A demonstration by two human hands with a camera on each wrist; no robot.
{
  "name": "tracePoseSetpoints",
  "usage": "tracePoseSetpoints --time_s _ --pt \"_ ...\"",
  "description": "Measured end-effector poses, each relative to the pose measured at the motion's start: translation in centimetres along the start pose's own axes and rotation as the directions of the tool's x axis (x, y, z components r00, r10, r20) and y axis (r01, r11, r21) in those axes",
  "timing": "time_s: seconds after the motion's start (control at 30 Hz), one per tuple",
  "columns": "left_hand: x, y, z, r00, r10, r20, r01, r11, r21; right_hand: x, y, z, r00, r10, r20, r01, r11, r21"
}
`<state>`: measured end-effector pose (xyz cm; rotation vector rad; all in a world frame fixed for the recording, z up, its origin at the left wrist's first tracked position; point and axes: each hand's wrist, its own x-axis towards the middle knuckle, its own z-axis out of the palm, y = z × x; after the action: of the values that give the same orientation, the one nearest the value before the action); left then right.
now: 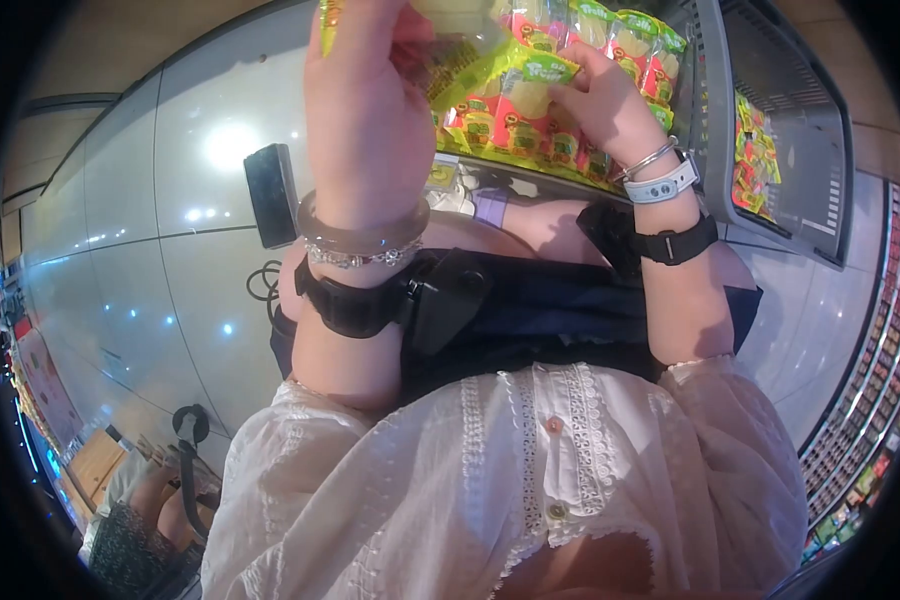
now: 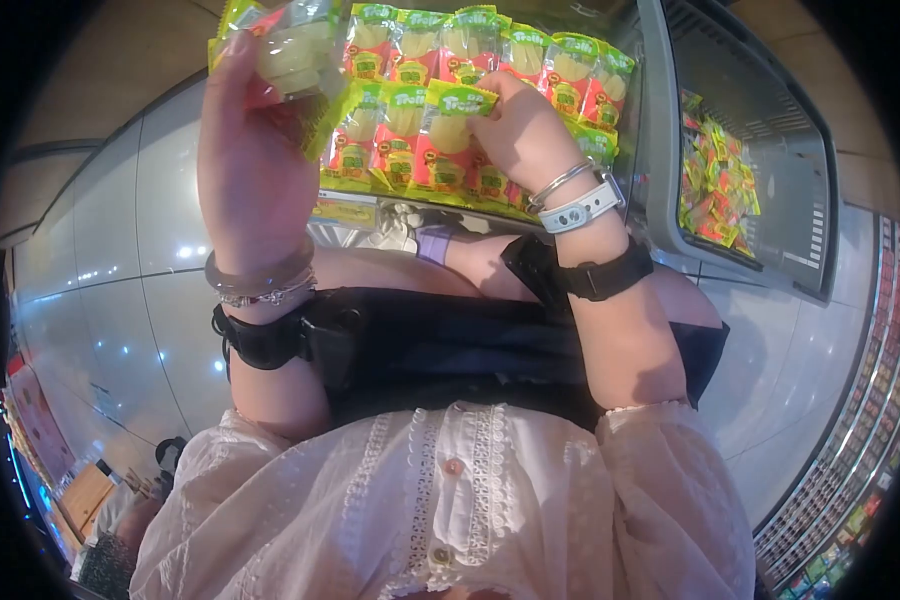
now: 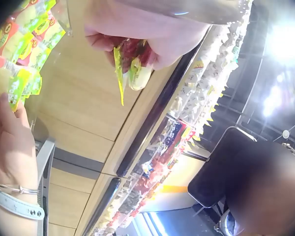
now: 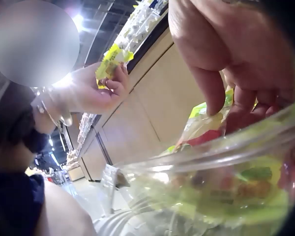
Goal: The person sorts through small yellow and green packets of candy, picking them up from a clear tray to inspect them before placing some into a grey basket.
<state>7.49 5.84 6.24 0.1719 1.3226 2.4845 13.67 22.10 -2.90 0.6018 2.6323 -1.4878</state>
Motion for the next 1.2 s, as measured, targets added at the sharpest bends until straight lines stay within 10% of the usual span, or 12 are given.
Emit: tracePoseSetpoints --time_s 0.2,0.33,0.4,0.53,0.63,0.93,1.03,1.2 --pt "0.3 -1.8 -0.9 0.992 -0.126 0.008 0.126 0.990 -0.069 -0.3 -0.5 -0.2 0.999 0.002 -0.037 -0.008 0.985 -0.172" --pt "0.7 -2.5 -2.4 0.988 -0.092 0.122 0.055 0.960 0.274 -0.8 -2.0 -0.5 0.758 -0.568 -0.321 0.339 0.764 -0.549" --pt "0.3 -2.4 -1.4 0.980 -0.150 0.131 0.104 0.946 0.308 -1.4 -4.5 -1.6 0.970 -0.118 -0.212 0.190 0.911 0.366" --pt "0.6 -3.5 -1.7 0.975 -0.096 0.201 0.042 0.965 0.258 -3.1 -5.7 -3.3 0.984 -0.136 0.119 0.008 0.693 0.721" --pt "0.2 -3.1 -0.9 0.963 -0.026 0.267 -0.053 0.957 0.287 -2.9 -5.7 -3.2 0.987 -0.103 0.126 -0.051 0.539 0.840" --pt "0.4 -3.6 -1.3 0.891 0.110 0.441 -0.400 0.650 0.646 -2.7 -4.4 -4.7 0.988 -0.053 0.143 -0.071 0.668 0.741" --pt "1.2 -4.4 -2.0 0.911 0.141 0.388 -0.395 0.570 0.720 -2.2 -3.9 -5.2 0.983 -0.100 -0.153 0.181 0.662 0.727" --pt "1.4 -4.1 -2.2 0.958 0.145 0.249 -0.280 0.669 0.688 -2.1 -3.6 -6.2 0.959 -0.173 -0.226 0.272 0.786 0.554"
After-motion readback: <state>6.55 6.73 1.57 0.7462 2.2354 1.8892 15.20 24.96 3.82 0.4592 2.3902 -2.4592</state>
